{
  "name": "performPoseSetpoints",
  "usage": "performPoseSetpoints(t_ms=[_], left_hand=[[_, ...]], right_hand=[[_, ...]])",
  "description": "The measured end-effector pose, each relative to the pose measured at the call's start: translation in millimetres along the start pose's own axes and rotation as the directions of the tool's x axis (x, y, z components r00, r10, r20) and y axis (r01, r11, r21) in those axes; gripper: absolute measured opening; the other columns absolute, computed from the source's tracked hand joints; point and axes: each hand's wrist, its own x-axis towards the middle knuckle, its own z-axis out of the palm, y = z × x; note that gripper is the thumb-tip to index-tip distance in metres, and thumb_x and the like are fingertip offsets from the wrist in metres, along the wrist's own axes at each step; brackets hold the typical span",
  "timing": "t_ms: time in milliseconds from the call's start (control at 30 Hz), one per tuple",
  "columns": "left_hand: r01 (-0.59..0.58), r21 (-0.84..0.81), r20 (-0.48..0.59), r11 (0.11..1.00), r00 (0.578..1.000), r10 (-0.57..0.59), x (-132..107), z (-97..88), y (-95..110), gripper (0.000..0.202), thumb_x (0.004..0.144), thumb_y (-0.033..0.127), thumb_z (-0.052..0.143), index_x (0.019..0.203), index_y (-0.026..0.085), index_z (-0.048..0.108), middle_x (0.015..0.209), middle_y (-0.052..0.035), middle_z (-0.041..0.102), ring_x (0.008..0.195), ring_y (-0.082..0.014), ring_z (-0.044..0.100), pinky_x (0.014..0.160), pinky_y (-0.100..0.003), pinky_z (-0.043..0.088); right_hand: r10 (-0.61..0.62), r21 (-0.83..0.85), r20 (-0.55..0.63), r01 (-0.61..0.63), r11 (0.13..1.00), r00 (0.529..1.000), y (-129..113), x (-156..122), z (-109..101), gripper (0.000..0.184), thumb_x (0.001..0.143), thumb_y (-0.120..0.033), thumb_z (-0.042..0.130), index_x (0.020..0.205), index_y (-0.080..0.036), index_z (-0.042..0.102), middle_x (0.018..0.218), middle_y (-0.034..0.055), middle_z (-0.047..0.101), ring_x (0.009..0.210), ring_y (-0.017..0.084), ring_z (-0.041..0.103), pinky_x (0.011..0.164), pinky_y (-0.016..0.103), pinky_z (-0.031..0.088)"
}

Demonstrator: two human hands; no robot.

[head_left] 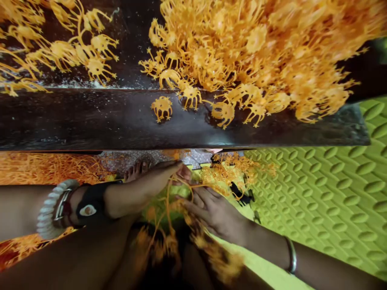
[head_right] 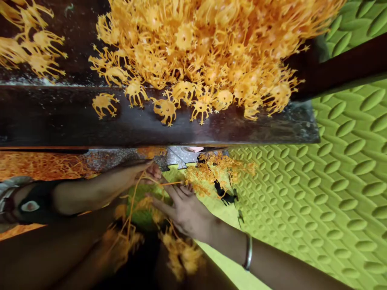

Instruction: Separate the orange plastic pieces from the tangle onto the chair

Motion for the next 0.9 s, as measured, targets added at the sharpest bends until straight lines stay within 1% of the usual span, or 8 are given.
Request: performPoseSetpoints(t_ms=[100,200,300,467,600,733,833,900], left_hand=[[-0.052,-0.039,-0.06,0.998,0.997,0.049,4,-6.9,3,0.021,0.084,0.038,0.053,0.083,0.018,0.059,0.09,-0.0031,0.062,0.091,-0.0179,0.057,0.091,-0.032,0.042],[-0.088,-0.045,-0.05,0.995,0.995,0.086,9,-13.7,3,0.017,0.085,0.033,0.051,0.084,0.017,0.057,0.091,-0.0032,0.06,0.093,-0.0165,0.056,0.095,-0.032,0.04],[-0.123,-0.024,0.008,0.992,0.992,0.123,12,-19.3,3,0.021,0.088,0.035,0.047,0.083,0.017,0.056,0.09,-0.003,0.061,0.093,-0.0164,0.056,0.097,-0.033,0.04],[-0.131,0.12,0.114,0.984,0.986,0.118,16,-24.4,0,0.03,0.092,0.039,0.042,0.08,0.017,0.058,0.083,-0.0019,0.06,0.086,-0.0158,0.056,0.088,-0.03,0.042],[-0.147,0.294,0.253,0.944,0.965,0.072,11,-22.4,1,0.025,0.089,0.033,0.053,0.075,0.016,0.064,0.069,0.0019,0.057,0.076,-0.0143,0.055,0.077,-0.024,0.041],[-0.217,0.444,0.345,0.869,0.937,0.058,3,-16.8,11,0.026,0.091,0.036,0.05,0.081,0.018,0.067,0.056,0.0051,0.047,0.062,-0.012,0.05,0.06,-0.019,0.039],[-0.282,0.562,0.414,0.778,0.91,0.031,1,-17.3,19,0.033,0.093,0.037,0.043,0.083,0.016,0.067,0.064,0.0034,0.049,0.053,-0.0088,0.045,0.049,-0.018,0.034],[-0.285,0.616,0.437,0.734,0.899,-0.018,2,-20.9,21,0.036,0.094,0.036,0.042,0.081,0.014,0.067,0.067,0.0021,0.05,0.049,-0.0073,0.042,0.045,-0.019,0.03]], right_hand=[[-0.034,-0.221,0.084,0.052,0.974,0.996,12,-3,4,0.071,0.075,0.004,0.056,0.141,-0.017,0.04,0.144,0.0229,0.04,0.124,0.036,0.049,0.093,0.051,0.049],[0.052,-0.302,0.184,0.006,0.953,0.982,17,-6,6,0.057,0.078,0.001,0.05,0.134,-0.009,0.049,0.143,0.0234,0.041,0.121,0.035,0.052,0.092,0.05,0.05],[0.098,-0.165,0.203,-0.065,0.984,0.974,17,-5,-2,0.045,0.085,-0.006,0.043,0.128,-0.006,0.055,0.135,0.0228,0.051,0.11,0.031,0.059,0.092,0.048,0.049],[0.322,0.264,-0.068,-0.294,0.919,0.944,15,6,-30,0.039,0.086,-0.012,0.036,0.116,-0.012,0.06,0.108,0.0149,0.065,0.094,0.025,0.061,0.087,0.045,0.05],[0.566,0.752,-0.002,-0.372,0.545,0.825,16,18,-39,0.032,0.086,-0.021,0.04,0.109,-0.016,0.061,0.095,0.0083,0.066,0.085,0.019,0.061,0.082,0.036,0.049],[0.587,0.884,0.119,-0.354,0.304,0.8,12,27,-40,0.035,0.083,-0.033,0.049,0.112,-0.016,0.059,0.085,0.005,0.066,0.075,0.016,0.061,0.07,0.03,0.051],[0.612,0.964,0.194,-0.266,0.029,0.767,6,28,-45,0.038,0.078,-0.032,0.059,0.114,-0.019,0.056,0.095,0.0054,0.066,0.078,0.014,0.061,0.072,0.029,0.052],[0.62,0.973,0.219,-0.216,-0.082,0.753,2,28,-49,0.035,0.077,-0.033,0.064,0.109,-0.021,0.057,0.094,0.0039,0.065,0.077,0.013,0.061,0.073,0.028,0.051]])
